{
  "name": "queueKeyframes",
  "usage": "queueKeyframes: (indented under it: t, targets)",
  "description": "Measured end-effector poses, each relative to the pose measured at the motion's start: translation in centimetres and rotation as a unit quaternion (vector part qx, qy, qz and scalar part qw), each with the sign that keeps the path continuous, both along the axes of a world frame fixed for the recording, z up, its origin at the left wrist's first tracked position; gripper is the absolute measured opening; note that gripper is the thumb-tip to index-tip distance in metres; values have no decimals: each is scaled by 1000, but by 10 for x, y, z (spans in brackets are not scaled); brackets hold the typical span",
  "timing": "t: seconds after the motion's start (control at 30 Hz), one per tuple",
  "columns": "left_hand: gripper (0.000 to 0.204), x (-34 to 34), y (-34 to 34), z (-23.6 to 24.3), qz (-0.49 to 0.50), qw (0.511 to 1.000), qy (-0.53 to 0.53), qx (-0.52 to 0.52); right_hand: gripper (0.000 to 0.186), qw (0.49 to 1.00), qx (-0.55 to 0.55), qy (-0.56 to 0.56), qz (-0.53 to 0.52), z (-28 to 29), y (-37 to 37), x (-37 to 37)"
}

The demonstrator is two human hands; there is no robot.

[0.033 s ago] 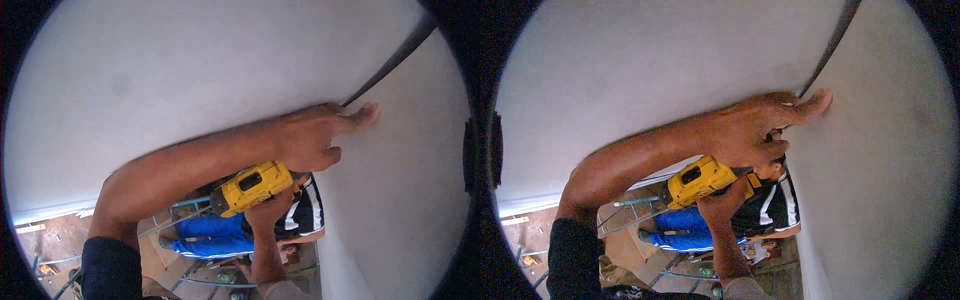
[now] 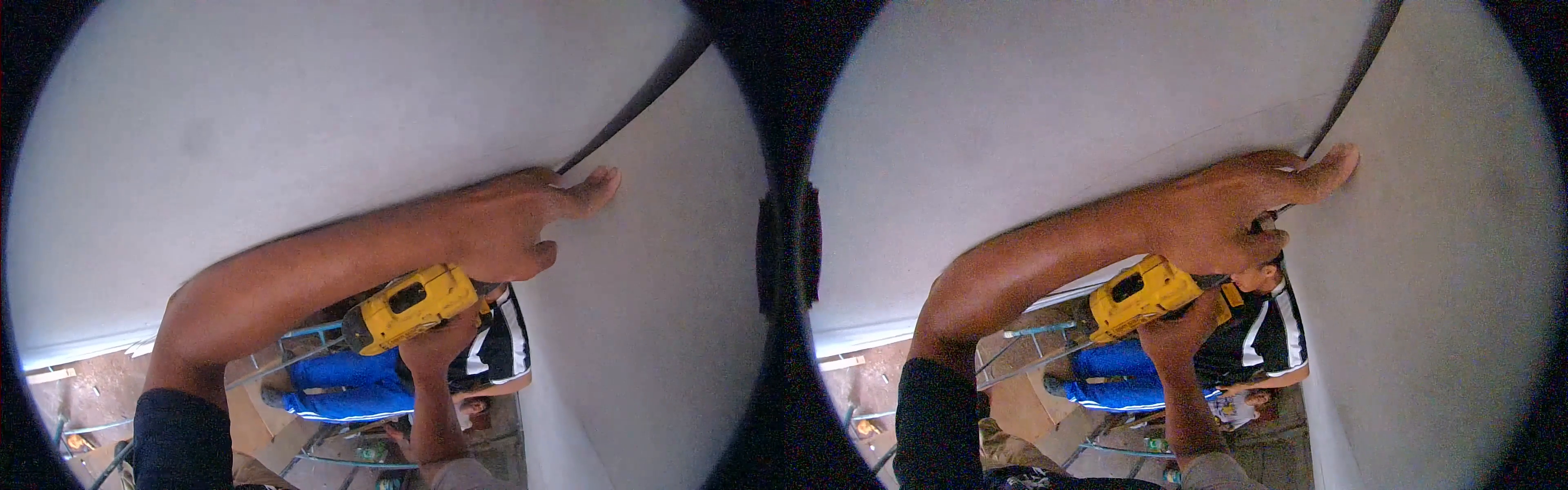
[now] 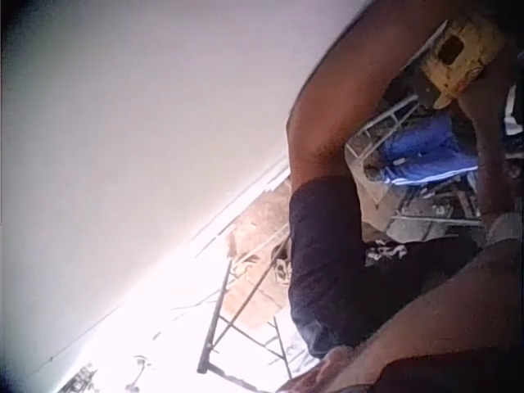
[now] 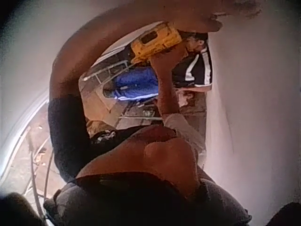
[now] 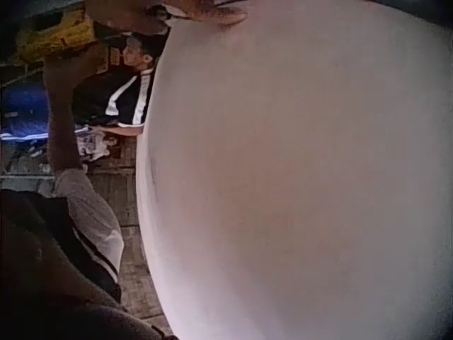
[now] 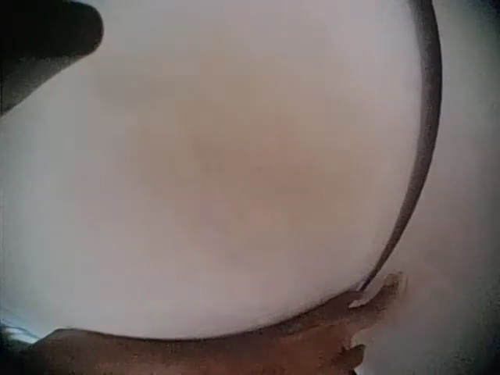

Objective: The recorder is installing drywall panels onto a ceiling or upper wall structure using a drill and a rivet tool.

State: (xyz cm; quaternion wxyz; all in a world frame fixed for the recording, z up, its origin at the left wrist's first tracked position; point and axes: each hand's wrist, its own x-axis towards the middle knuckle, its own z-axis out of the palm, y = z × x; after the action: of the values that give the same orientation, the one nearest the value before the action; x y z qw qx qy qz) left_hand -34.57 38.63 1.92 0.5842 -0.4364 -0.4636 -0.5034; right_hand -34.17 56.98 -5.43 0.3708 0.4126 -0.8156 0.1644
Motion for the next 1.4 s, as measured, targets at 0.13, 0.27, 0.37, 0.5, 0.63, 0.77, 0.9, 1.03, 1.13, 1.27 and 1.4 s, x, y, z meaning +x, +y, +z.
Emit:
queueKeyframes:
  t: [0.13, 0.27, 0.37, 0.5, 0.63, 0.77, 0.9, 1.03, 1.13, 1.27, 1.4]
  targets:
    - [98, 8, -6, 5, -58, 997, -17, -40, 79, 1000, 12, 19, -13, 5, 5, -1]
    - [100, 7, -7, 0, -63, 996, -33, -43, 74, 1000, 19, -12, 3, 7, 2, 0]
    - [100, 10, -8, -1, -35, 998, -22, -36, 68, 998, 37, 17, -49, 11, 6, 3]
    - [93, 18, -11, -7, -49, 991, -110, -56, 71, 998, 45, 12, -50, 9, 9, 5]
    - [87, 32, -9, -27, 35, 985, -171, -4, 78, 997, 6, -29, -66, -9, 12, 2]
    - [82, 45, -20, -30, -29, 915, -364, -173, 81, 965, 137, 23, -224, -17, 31, -9]
    - [79, 32, -17, -39, -14, 908, -389, -157, 81, 940, 183, 21, -288, -14, 33, -22]
    - [74, 15, -2, -64, -30, 934, -353, -48, 72, 993, 12, 92, -69, -1, 10, -18]
    - [71, 27, 1, -91, -146, 895, -404, -121, 80, 946, -315, -72, 32, -4, -8, -24]
    - [66, 26, 6, -94, -107, 892, -420, -128, 82, 947, -315, -37, 58, -13, -3, -34]
    - [67, 19, 5, -103, -83, 916, -384, -85, 83, 962, -260, 55, 71, -21, -1, -47]
